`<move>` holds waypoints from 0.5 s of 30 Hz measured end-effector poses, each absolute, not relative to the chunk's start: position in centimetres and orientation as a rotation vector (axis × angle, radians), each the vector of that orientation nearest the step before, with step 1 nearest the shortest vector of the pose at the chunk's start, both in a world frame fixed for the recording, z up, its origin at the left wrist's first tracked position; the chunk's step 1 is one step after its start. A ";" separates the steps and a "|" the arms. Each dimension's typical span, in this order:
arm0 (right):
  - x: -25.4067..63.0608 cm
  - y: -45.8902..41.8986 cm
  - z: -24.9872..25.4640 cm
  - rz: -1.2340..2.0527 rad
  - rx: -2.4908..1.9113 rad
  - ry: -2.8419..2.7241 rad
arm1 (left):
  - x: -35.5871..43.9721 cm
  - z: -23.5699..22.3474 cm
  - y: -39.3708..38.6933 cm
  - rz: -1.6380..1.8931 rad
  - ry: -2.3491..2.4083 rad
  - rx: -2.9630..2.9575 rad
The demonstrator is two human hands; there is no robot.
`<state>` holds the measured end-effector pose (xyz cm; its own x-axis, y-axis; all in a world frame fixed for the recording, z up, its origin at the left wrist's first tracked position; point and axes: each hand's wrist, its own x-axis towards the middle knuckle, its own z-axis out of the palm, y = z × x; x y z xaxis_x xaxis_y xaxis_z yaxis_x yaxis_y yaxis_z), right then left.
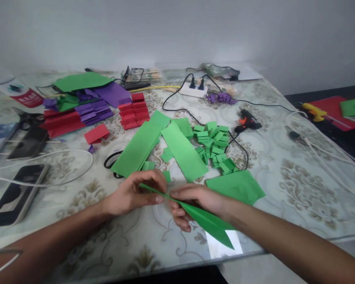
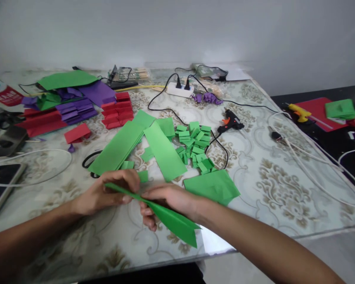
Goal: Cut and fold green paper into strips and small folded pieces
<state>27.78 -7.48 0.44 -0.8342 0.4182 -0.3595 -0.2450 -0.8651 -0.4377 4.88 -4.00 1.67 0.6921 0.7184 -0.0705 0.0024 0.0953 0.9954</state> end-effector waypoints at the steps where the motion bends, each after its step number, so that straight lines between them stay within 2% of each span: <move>1: 27.7 -7.6 0.4 2.684 -0.632 -0.542 | 5.0 1.6 -4.0 0.602 0.638 1.392; 9: 27.9 -7.8 -0.3 2.790 -0.641 -0.573 | 5.3 1.7 -4.4 0.585 0.704 1.188; 15: 28.1 -7.6 1.1 2.490 -0.797 -0.830 | 5.2 1.6 -4.2 0.594 0.755 1.198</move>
